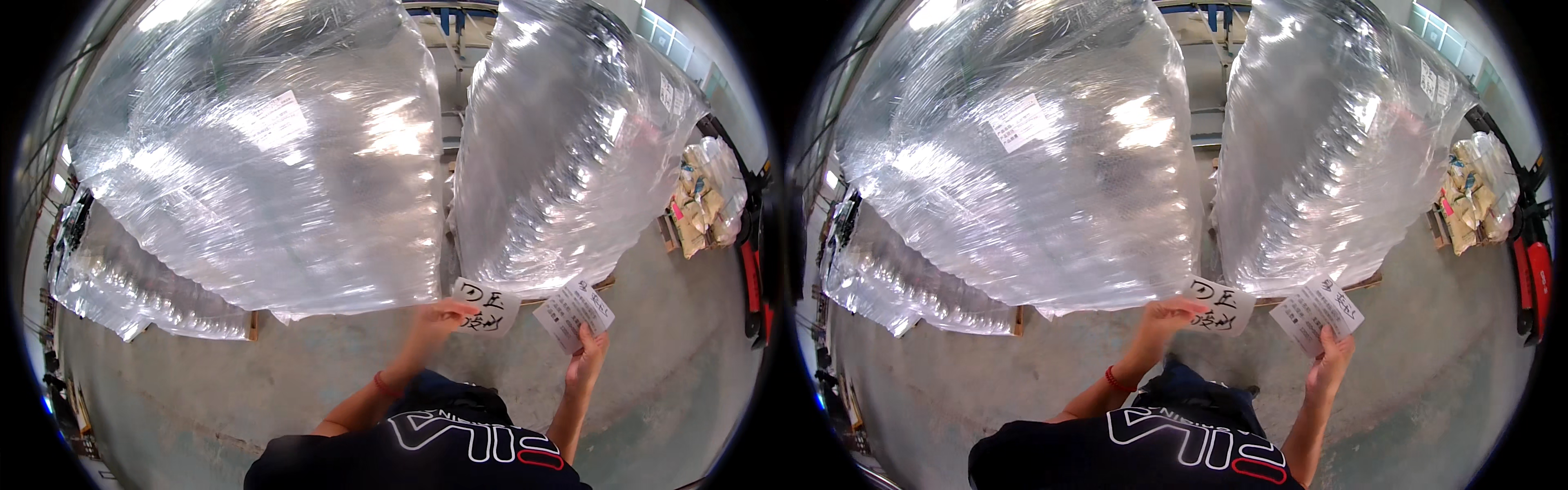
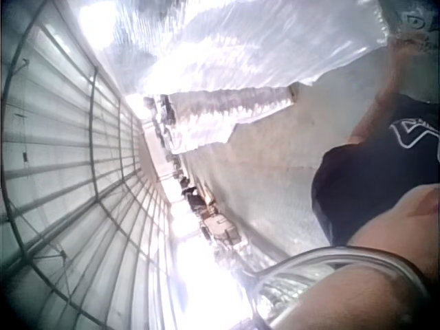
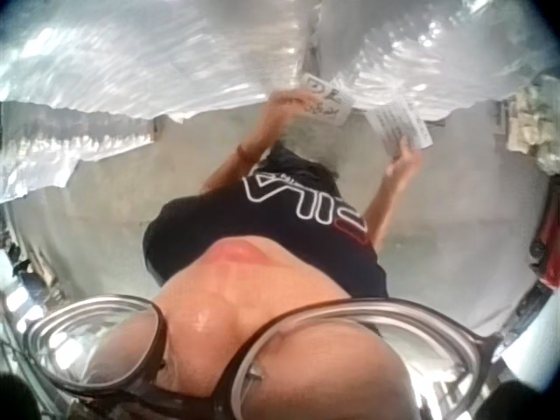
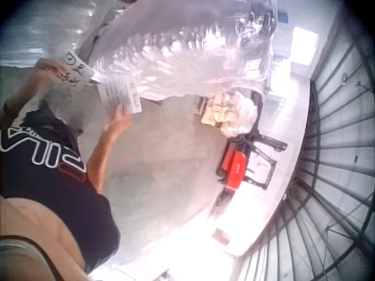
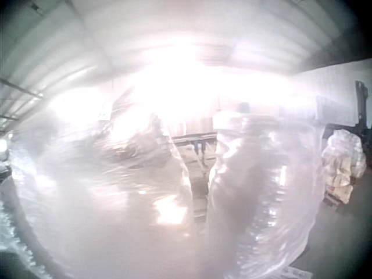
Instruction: The person walks from an office into a warehouse carrying printed labels. They approach a large pallet wrapped in plastic and proceed to peel and apply multiple labels to the plastic surface. The person handles the labels one by one, smoothing them onto the package.
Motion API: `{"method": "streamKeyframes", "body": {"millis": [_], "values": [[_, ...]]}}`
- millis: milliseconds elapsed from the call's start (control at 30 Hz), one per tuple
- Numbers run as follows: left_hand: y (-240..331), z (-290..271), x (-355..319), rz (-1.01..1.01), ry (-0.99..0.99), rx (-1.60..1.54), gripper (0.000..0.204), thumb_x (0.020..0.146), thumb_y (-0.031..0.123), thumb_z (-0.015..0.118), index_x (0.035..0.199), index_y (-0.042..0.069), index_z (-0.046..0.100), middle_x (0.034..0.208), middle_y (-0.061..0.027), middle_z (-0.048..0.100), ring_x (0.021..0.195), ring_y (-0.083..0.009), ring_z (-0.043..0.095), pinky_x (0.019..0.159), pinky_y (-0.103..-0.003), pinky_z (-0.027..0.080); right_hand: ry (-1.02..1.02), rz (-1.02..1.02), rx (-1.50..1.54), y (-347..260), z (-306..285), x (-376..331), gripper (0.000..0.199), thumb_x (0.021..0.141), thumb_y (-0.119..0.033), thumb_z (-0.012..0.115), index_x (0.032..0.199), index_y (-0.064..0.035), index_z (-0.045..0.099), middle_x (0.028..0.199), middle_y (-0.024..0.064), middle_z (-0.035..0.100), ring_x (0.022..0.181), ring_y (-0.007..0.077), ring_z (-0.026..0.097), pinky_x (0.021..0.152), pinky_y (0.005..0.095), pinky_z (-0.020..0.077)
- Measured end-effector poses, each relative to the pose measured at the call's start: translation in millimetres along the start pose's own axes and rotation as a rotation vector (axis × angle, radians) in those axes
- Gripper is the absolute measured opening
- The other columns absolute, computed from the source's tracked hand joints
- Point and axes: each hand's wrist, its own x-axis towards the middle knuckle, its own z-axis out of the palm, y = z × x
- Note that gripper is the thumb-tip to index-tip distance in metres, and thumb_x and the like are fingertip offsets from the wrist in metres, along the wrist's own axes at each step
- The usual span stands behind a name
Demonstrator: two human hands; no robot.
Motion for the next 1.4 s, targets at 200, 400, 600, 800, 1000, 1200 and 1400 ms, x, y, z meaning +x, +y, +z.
{"method": "streamKeyframes", "body": {"millis": [200, 400, 600, 800, 1000, 1200, 1400], "values": [[-39, 105, -11, -0.06, -0.095, -0.017, 0.023, 0.079, -0.007, 0.045, 0.09, -0.002, 0.064, 0.087, -0.0055, 0.061, 0.083, -0.0104, 0.054, 0.075, -0.021, 0.041, -0.118, 0.032, -0.033, -14, -94, -6, 0.038, 0.079, -0.005, 0.055, 0.115, 0.002, 0.045, 0.104, 0.0095, 0.057, 0.097, 0.0166, 0.052, 0.087, 0.0288, 0.0376], [-72, 189, -8, -0.148, -0.191, -0.108, 0.021, 0.081, -0.001, 0.047, 0.097, -0.001, 0.061, 0.099, -0.0065, 0.059, 0.089, -0.0126, 0.054, 0.078, -0.022, 0.043, -0.203, 0.112, 0.038, -50, -159, -10, 0.042, 0.075, -0.001, 0.054, 0.116, 0.0016, 0.044, 0.108, 0.0101, 0.055, 0.094, 0.0167, 0.053, 0.084, 0.0281, 0.04], [-65, 256, -11, -0.248, -0.048, -0.165, 0.022, 0.085, 0.011, 0.045, 0.098, -0.002, 0.058, 0.092, -0.0071, 0.062, 0.084, -0.0111, 0.057, 0.077, -0.024, 0.044, -0.425, 0.235, -0.035, -72, -185, -17, 0.037, 0.076, -0.001, 0.054, 0.112, 0.0021, 0.048, 0.102, 0.0075, 0.058, 0.093, 0.0137, 0.053, 0.083, 0.0271, 0.0395], [-57, 319, -9, -0.169, -0.112, -0.195, 0.025, 0.088, 0.018, 0.045, 0.095, -0.001, 0.059, 0.087, -0.0036, 0.062, 0.076, -0.0083, 0.058, 0.068, -0.021, 0.044, -0.385, 0.206, 0.014, -93, -225, -16, 0.035, 0.077, -0.002, 0.051, 0.112, 0.0026, 0.048, 0.102, 0.0084, 0.058, 0.094, 0.0133, 0.052, 0.082, 0.0259, 0.04], [-81, 362, 14, -0.251, -0.205, -0.046, 0.021, 0.085, 0.015, 0.05, 0.096, 0.0, 0.059, 0.082, -0.0036, 0.063, 0.068, -0.0072, 0.059, 0.061, -0.02, 0.045, -0.303, 0.193, 0.117, -98, -265, 3, 0.034, 0.08, -0.004, 0.05, 0.113, 0.0037, 0.047, 0.104, 0.0094, 0.057, 0.093, 0.0132, 0.053, 0.082, 0.0262, 0.0407], [-134, 446, 63, -0.337, -0.324, 0.026, 0.024, 0.084, 0.018, 0.053, 0.095, -0.002, 0.061, 0.08, -0.0033, 0.062, 0.068, -0.0062, 0.056, 0.06, -0.019, 0.042, -0.091, 0.169, 0.145, -105, -343, 53, 0.027, 0.085, -0.007, 0.047, 0.109, 0.0053, 0.048, 0.098, 0.0093, 0.058, 0.087, 0.0112, 0.053, 0.077, 0.0255, 0.0434], [-172, 582, 133, -0.43, -0.455, -0.106, 0.023, 0.086, 0.015, 0.049, 0.097, -0.002, 0.06, 0.085, -0.0046, 0.063, 0.075, -0.008, 0.057, 0.068, -0.021, 0.043, 0.115, 0.092, 0.048, -148, -455, 131, 0.025, 0.085, -0.007, 0.046, 0.107, 0.0054, 0.049, 0.097, 0.0086, 0.058, 0.086, 0.0106, 0.053, 0.076, 0.0252, 0.0431]]}}
